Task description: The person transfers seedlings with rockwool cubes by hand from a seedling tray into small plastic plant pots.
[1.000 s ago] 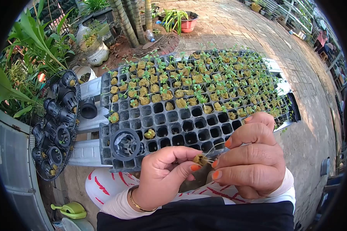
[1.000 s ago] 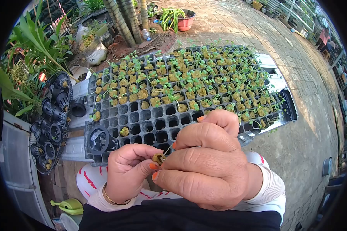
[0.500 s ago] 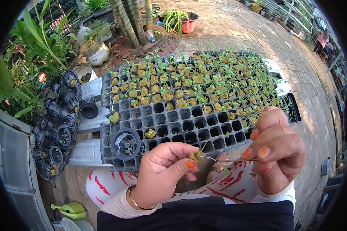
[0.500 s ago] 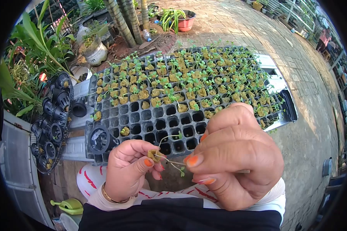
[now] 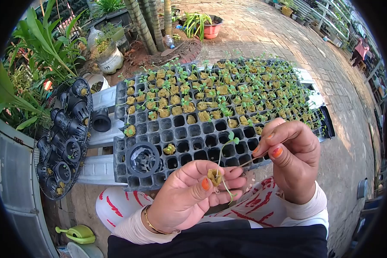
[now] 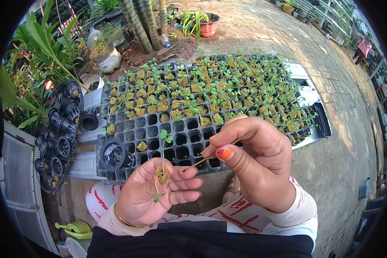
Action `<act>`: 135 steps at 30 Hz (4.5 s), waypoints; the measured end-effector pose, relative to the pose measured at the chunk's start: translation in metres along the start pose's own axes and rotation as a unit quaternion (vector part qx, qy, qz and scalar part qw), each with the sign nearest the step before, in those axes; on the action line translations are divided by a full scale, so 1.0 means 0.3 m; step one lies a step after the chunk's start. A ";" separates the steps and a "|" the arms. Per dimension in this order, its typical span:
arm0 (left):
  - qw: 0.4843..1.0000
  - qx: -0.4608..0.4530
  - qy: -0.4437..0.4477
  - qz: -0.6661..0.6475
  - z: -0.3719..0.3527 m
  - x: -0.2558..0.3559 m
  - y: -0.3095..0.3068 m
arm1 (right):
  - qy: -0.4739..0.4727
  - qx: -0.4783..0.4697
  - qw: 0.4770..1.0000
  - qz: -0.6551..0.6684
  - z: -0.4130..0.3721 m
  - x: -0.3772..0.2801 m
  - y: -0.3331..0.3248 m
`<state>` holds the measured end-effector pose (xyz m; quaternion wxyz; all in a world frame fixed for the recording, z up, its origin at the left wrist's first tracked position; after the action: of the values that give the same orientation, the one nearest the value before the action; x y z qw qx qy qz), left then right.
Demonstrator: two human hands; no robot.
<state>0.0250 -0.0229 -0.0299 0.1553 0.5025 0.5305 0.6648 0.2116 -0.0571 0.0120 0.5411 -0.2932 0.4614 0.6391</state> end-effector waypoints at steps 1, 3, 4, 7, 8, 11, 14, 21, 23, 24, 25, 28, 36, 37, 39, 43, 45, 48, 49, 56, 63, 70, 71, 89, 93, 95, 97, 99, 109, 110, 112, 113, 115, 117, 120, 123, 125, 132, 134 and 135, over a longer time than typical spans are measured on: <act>1.000 0.000 0.001 0.000 0.000 0.001 -0.002 | -0.025 -0.014 0.999 -0.029 0.005 -0.002 -0.004; 1.000 0.003 0.011 0.023 0.000 0.004 -0.006 | -0.051 -0.028 0.997 -0.058 0.012 -0.010 -0.014; 1.000 0.003 0.012 0.023 0.000 0.002 -0.009 | -0.074 -0.026 0.995 -0.069 0.014 -0.020 -0.022; 0.998 0.026 0.030 0.055 -0.001 -0.004 -0.012 | -0.098 0.034 0.991 -0.078 0.015 -0.043 -0.009; 0.993 0.038 0.047 0.097 0.001 -0.006 -0.008 | -0.156 0.044 0.983 -0.089 0.016 -0.053 -0.013; 0.978 0.055 0.081 0.182 0.005 -0.019 -0.011 | -0.206 0.073 0.971 -0.099 -0.004 -0.084 0.009; 0.959 0.067 0.108 0.253 0.004 -0.026 -0.007 | -0.157 0.006 0.970 -0.185 -0.023 -0.096 0.039; 0.935 0.093 0.135 0.315 0.000 -0.026 0.000 | -0.140 -0.113 0.930 -0.322 -0.007 -0.107 0.056; 0.935 0.094 0.135 0.316 0.000 -0.024 0.003 | -0.145 -0.123 0.920 -0.343 -0.003 -0.108 0.056; 0.934 0.094 0.134 0.317 0.000 -0.023 0.005 | -0.149 -0.133 0.909 -0.365 -0.001 -0.108 0.057; 0.934 0.094 0.134 0.317 0.000 -0.022 0.008 | -0.149 -0.133 0.909 -0.365 0.000 -0.109 0.057; 0.941 0.095 0.118 0.302 0.000 -0.019 0.013 | -0.144 -0.145 0.905 -0.374 0.004 -0.110 0.059; 0.938 0.094 0.109 0.314 -0.005 -0.014 0.017 | -0.162 -0.122 0.908 -0.367 0.004 -0.104 0.054; 0.938 0.094 0.109 0.314 -0.004 -0.015 0.015 | -0.162 -0.121 0.908 -0.367 0.004 -0.105 0.052; 0.936 0.092 0.116 0.319 -0.003 -0.015 0.013 | -0.157 -0.143 0.906 -0.366 0.004 -0.108 0.051; 0.935 0.095 0.112 0.323 -0.003 -0.017 0.013 | -0.147 -0.159 0.904 -0.368 0.009 -0.113 0.055; 0.936 0.094 0.112 0.321 -0.003 -0.017 0.015 | -0.148 -0.160 0.902 -0.374 0.009 -0.112 0.055; 0.937 0.091 0.115 0.318 -0.003 -0.019 0.013 | -0.158 -0.151 0.901 -0.376 0.006 -0.108 0.051; 0.937 0.091 0.115 0.318 -0.003 -0.018 0.015 | -0.157 -0.151 0.901 -0.376 0.005 -0.108 0.052; 0.937 0.094 0.107 0.320 -0.006 -0.015 0.015 | -0.146 -0.161 0.905 -0.366 0.009 -0.112 0.055; 0.936 0.090 0.107 0.324 -0.008 -0.016 0.013 | -0.150 -0.139 0.908 -0.366 0.008 -0.109 0.055; 0.934 0.095 0.112 0.327 -0.008 -0.017 0.014 | -0.151 -0.161 0.905 -0.364 0.010 -0.112 0.051; 0.933 0.096 0.112 0.327 -0.008 -0.017 0.015 | -0.149 -0.162 0.903 -0.369 0.010 -0.112 0.051; 0.931 0.098 0.105 0.335 -0.011 -0.018 0.015 | -0.154 -0.167 0.901 -0.369 0.010 -0.112 0.051; 0.930 0.094 0.115 0.337 -0.010 -0.024 0.013 | -0.159 -0.164 0.901 -0.368 0.010 -0.107 0.052; 0.930 0.095 0.115 0.335 -0.010 -0.024 0.013 | -0.161 -0.157 0.902 -0.368 0.008 -0.111 0.052; 0.931 0.097 0.114 0.333 -0.010 -0.022 0.013 | -0.162 -0.150 0.903 -0.367 0.005 -0.113 0.053; 0.929 0.093 0.110 0.341 -0.010 -0.020 0.014 | -0.165 -0.134 0.909 -0.358 0.003 -0.114 0.051; 0.933 0.099 0.097 0.331 -0.010 -0.020 0.020 | -0.152 -0.164 0.899 -0.377 0.005 -0.114 0.053; 0.933 0.097 0.097 0.332 -0.011 -0.020 0.018 | -0.157 -0.173 0.897 -0.375 0.008 -0.111 0.054; 0.933 0.094 0.097 0.333 -0.011 -0.020 0.017 | -0.162 -0.182 0.895 -0.373 0.008 -0.111 0.055; 0.934 0.094 0.097 0.331 -0.011 -0.020 0.017 | -0.164 -0.181 0.890 -0.384 0.006 -0.113 0.056; 0.935 0.093 0.096 0.328 -0.011 -0.018 0.020 | -0.166 -0.181 0.885 -0.395 0.001 -0.117 0.059; 0.934 0.094 0.091 0.332 -0.010 -0.015 0.022 | -0.172 -0.159 0.891 -0.388 -0.005 -0.123 0.059; 0.938 0.097 0.082 0.324 -0.012 -0.017 0.016 | -0.176 -0.135 0.896 -0.384 -0.005 -0.126 0.059; 0.934 0.093 0.096 0.333 -0.009 -0.016 0.019 | -0.172 -0.170 0.891 -0.383 0.001 -0.127 0.056; 0.934 0.094 0.095 0.331 -0.010 -0.017 0.019 | -0.169 -0.167 0.892 -0.384 0.001 -0.126 0.059; 0.933 0.098 0.097 0.333 -0.011 -0.021 0.011 | -0.174 -0.185 0.893 -0.373 0.006 -0.114 0.061; 0.933 0.099 0.095 0.332 -0.012 -0.018 0.016 | -0.176 -0.188 0.889 -0.379 0.006 -0.115 0.063; 0.933 0.099 0.093 0.333 -0.012 -0.016 0.020 | -0.178 -0.191 0.885 -0.385 0.006 -0.116 0.065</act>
<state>0.0261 -0.0308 -0.0270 -0.1753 0.5992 0.4081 0.6660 0.2015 -0.0699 0.0484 0.7512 -0.4269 0.0763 0.4976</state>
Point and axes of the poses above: each hand's wrist, its own z-axis towards the middle knuckle, its own y-axis out of the palm, x = y × z, the point moved 2 cm from there along z, towards the middle knuckle, and after that the axes turned 7 degrees about z, right-handed, at the moved point
